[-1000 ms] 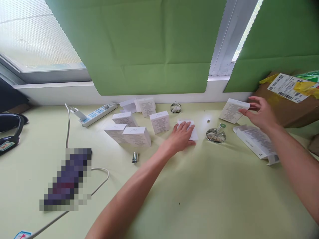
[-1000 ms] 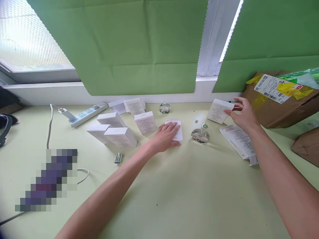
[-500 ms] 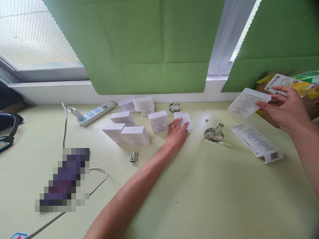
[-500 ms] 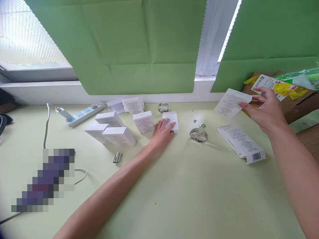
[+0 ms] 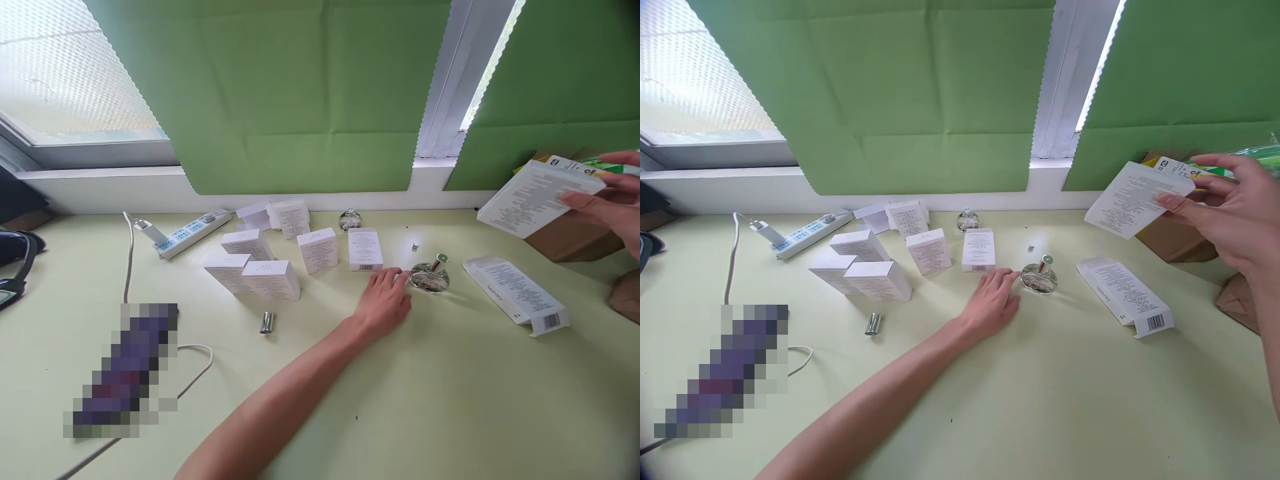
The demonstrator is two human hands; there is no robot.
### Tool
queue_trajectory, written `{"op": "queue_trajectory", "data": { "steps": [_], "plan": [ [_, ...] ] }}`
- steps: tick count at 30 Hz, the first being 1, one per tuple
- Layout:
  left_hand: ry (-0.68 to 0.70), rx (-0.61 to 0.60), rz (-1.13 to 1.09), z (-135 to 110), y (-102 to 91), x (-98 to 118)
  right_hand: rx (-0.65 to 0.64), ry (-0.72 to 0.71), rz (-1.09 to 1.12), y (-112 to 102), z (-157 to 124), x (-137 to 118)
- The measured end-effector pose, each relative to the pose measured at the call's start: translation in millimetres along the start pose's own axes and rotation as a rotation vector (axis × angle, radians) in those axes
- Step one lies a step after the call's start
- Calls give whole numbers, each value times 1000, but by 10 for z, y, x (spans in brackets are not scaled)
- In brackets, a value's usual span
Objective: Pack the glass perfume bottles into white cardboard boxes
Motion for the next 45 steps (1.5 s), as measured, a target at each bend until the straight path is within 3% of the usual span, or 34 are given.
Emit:
{"op": "queue_trajectory", "data": {
  "steps": [5,11,18,21,27,32,36,41,45],
  "plan": [
    [-26,45,2,5,-3,-60,-37,168,-24,324,-64,18],
    [-58,138,19,17,7,-71,-145,173,14,784,-109,349],
    [-127,539,71,-11,-101,-144,-142,127,69,951,-100,519],
    [-186,594,79,-12,-120,-197,-142,97,108,962,-45,502],
    [-336,474,52,13,-92,-297,-129,58,155,1014,104,513],
    [-308,410,75,16,-88,-299,-136,60,148,1063,109,591],
    [-272,379,96,11,-85,-274,-121,37,132,1004,22,464],
    [-214,312,108,-5,-95,-140,-7,-76,107,926,-348,11],
    [-128,261,107,-17,-236,-7,-89,-81,177,1031,-838,-219]
  ]
}}
Point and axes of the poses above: each hand's wrist, its own z-axis towards the middle knuckle, its own y-axis out of the palm, x = y × z, the point moved 2 cm from there along z, towards the middle knuckle, and after that the axes turned 14 degrees about -x, right-handed, at the moved point
